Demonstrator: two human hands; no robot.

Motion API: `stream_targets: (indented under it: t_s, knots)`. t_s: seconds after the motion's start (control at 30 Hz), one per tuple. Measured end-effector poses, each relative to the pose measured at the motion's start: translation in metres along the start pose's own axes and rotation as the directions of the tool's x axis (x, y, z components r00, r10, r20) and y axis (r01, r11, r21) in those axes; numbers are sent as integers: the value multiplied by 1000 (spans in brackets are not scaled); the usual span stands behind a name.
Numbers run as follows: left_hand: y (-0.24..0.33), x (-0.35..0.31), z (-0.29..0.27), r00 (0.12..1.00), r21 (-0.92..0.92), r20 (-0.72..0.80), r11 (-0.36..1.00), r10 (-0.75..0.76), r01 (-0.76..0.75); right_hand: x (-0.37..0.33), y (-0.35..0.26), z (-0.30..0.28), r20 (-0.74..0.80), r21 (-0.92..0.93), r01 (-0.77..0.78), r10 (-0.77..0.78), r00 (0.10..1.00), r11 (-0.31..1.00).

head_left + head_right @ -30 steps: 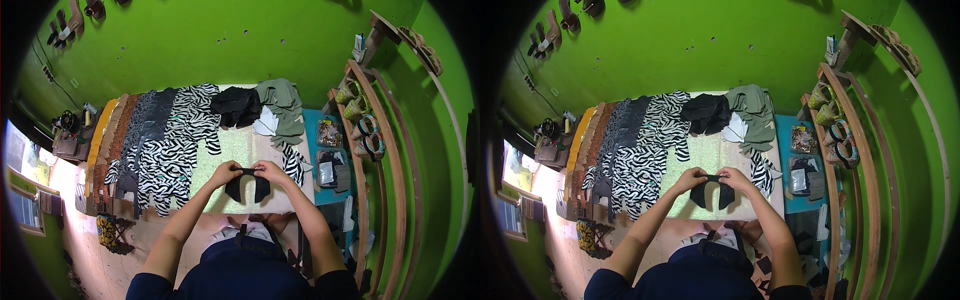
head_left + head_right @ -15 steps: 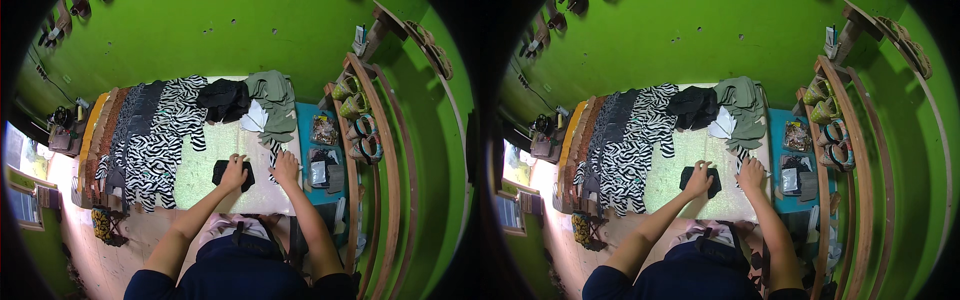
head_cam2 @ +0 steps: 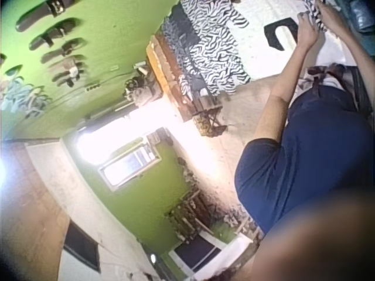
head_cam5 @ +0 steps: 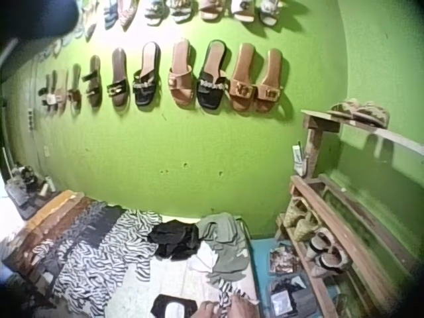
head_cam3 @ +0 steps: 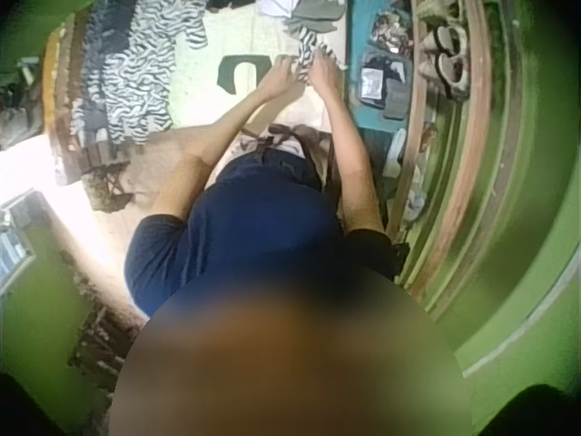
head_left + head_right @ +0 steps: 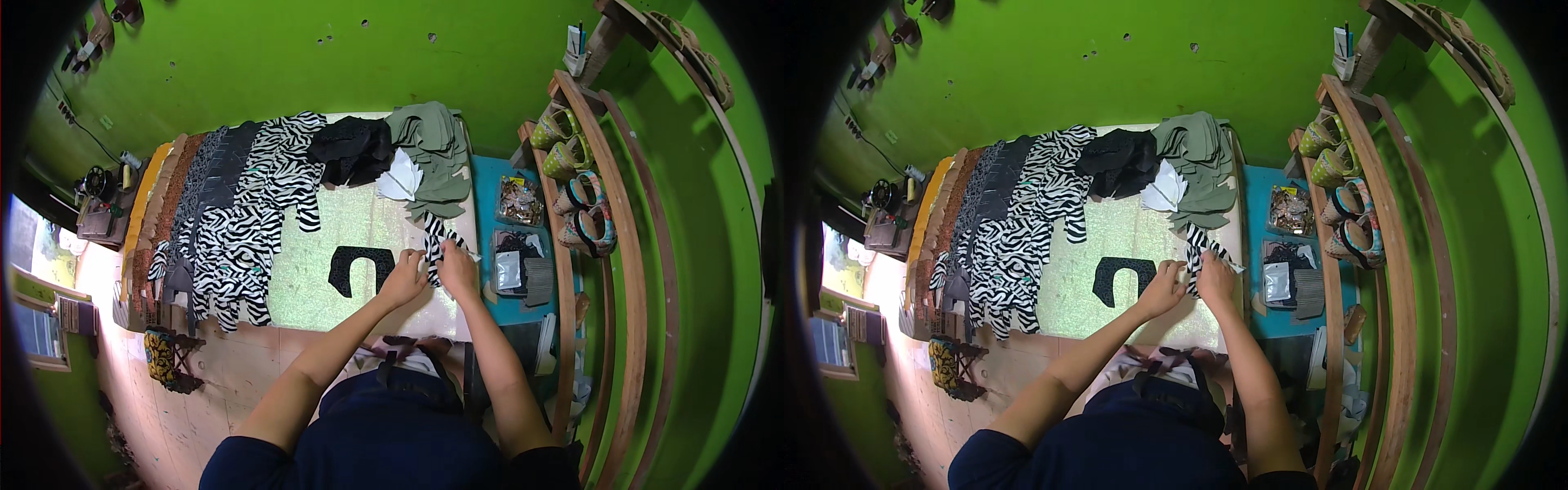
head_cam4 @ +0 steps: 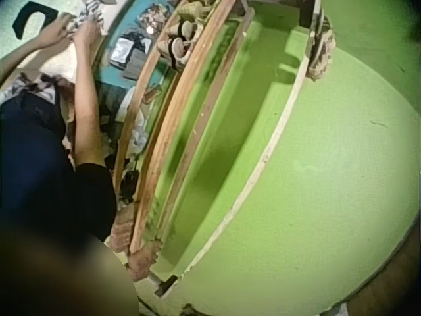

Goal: Sorting and organizing various cut material pieces (fabric and leather) on a work table.

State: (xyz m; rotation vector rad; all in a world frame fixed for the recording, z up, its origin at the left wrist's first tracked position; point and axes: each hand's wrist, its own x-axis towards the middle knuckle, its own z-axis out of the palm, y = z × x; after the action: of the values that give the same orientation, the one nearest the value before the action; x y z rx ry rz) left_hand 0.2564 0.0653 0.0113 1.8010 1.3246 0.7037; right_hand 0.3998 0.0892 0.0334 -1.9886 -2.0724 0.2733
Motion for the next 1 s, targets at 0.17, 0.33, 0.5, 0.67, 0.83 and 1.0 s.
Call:
stream_targets:
  t_s: [0.17,0.33,0.5,0.67,0.83,1.0]
  knots:
    - [28,2,-4,977,120,-137,982,162,-146,-5,10,-21,103,286,76,-110,989,955]
    - [32,10,-20,982,194,-100,971,161,-140,-5,7,-34,171,380,171,-251,953,909]
    - [12,14,-25,984,-330,-88,937,-153,116,-1,22,-22,134,583,88,-202,970,808]
    - [-8,11,-39,980,-427,-6,887,-198,177,5,33,-2,253,759,-145,-83,964,634]
    - [-23,2,-50,974,-565,91,794,-209,223,5,9,-3,-2,636,27,-34,999,771]
    - [-17,1,-52,964,-704,153,660,-218,261,-4,-7,-12,-136,343,153,-112,984,927]
